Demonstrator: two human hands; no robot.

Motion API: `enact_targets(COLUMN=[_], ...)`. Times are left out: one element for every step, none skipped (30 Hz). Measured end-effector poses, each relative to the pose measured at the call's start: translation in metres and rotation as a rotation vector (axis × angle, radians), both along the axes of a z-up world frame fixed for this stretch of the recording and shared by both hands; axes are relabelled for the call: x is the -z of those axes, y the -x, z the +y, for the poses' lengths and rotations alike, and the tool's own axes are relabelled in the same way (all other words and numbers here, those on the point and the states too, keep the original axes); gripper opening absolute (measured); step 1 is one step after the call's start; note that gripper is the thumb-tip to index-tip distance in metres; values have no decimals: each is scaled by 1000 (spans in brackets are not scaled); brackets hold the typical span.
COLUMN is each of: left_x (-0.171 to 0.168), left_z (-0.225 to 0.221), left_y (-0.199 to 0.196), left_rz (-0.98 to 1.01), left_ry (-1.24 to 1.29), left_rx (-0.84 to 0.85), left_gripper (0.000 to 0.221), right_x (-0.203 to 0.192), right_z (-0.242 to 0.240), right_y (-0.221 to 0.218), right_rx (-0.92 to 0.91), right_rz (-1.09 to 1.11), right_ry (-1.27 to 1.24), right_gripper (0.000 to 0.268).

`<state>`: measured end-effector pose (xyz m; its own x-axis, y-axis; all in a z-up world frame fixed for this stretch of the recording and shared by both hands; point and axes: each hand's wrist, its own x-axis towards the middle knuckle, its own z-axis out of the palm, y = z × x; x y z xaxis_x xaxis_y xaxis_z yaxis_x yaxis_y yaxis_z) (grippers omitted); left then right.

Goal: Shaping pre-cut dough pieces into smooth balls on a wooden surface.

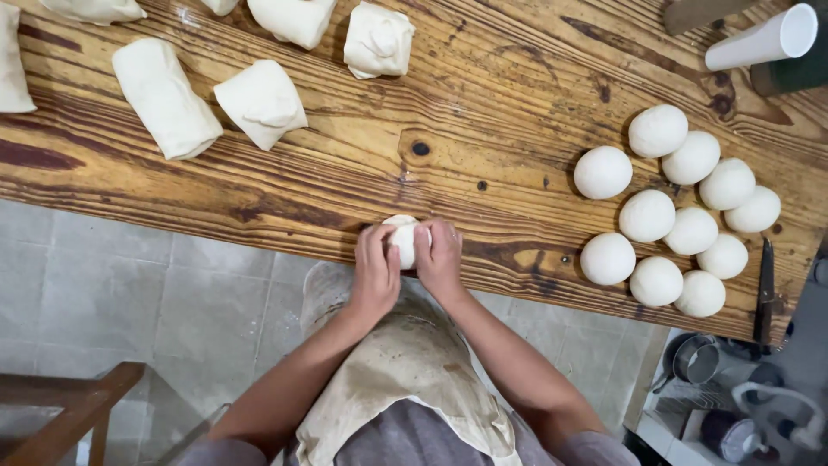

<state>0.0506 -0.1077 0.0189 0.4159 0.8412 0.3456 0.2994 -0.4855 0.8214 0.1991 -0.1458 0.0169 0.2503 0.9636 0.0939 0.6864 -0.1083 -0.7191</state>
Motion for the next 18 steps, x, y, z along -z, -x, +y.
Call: enact_targets(left_x=[-28, -29, -30, -31, -14, 3, 20, 24, 28, 33, 35, 36, 38, 28, 18, 7, -6, -19], left_z=[-4, 0, 4, 7, 11, 18, 26, 23, 20, 18, 15, 15, 15, 22, 29, 32, 31, 35], left_y=[-5, -12, -18, -25, -24, -24, -24, -20, -16, -12, -12, -10, -9, -8, -6, -6, -3, 0], left_rz=[-35, -32, -7, 20, 23, -26, -75, -75, -82, -86, -84, -68, -51, -51, -165, -279, -280, -321], left_ry=[46, 52, 35, 20, 28, 30, 32, 38, -21, -83, -83, -53, -24, -32, 101, 239, 238, 289], left_rx=[-139, -138, -178, -224, -229, -230, -232, -238, -149, -67, -80, -29, 22, 22, 4, -14, -15, -36], left_gripper=[46, 46, 45, 44, 44, 39, 38, 38, 38, 40, 40, 34, 28, 28, 30, 36, 36, 39], right_x=[-15, -19, -23, -27, -22, -18, -13, -3, 7, 18, 19, 21, 23, -4, -32, -61, -38, -14], right_z=[13, 23, 34, 44, 39, 37, 36, 26, 16, 8, 5, 3, 1, 17, 32, 44, 40, 40], right_y=[9, 13, 17, 21, 23, 22, 22, 17, 12, 8, 4, 2, -1, 11, 23, 35, 23, 11], right_rx=[146, 147, 164, 176, 172, 158, 143, 138, 95, 45, 33, 24, 16, 14, 399, 783, 781, 847], right_rz=[82, 83, 146, 208, 211, 234, 257, 256, 204, 155, 157, 164, 171, 171, 514, 851, 851, 1096], right_ry=[37, 44, -54, -149, -139, -172, -204, -198, -220, -246, -244, -219, -194, -202, -54, 114, 113, 127], right_gripper=[24, 24, 25, 30, 30, 31, 34, 34, 35, 37, 37, 37, 38, 38, 34, 32, 32, 33])
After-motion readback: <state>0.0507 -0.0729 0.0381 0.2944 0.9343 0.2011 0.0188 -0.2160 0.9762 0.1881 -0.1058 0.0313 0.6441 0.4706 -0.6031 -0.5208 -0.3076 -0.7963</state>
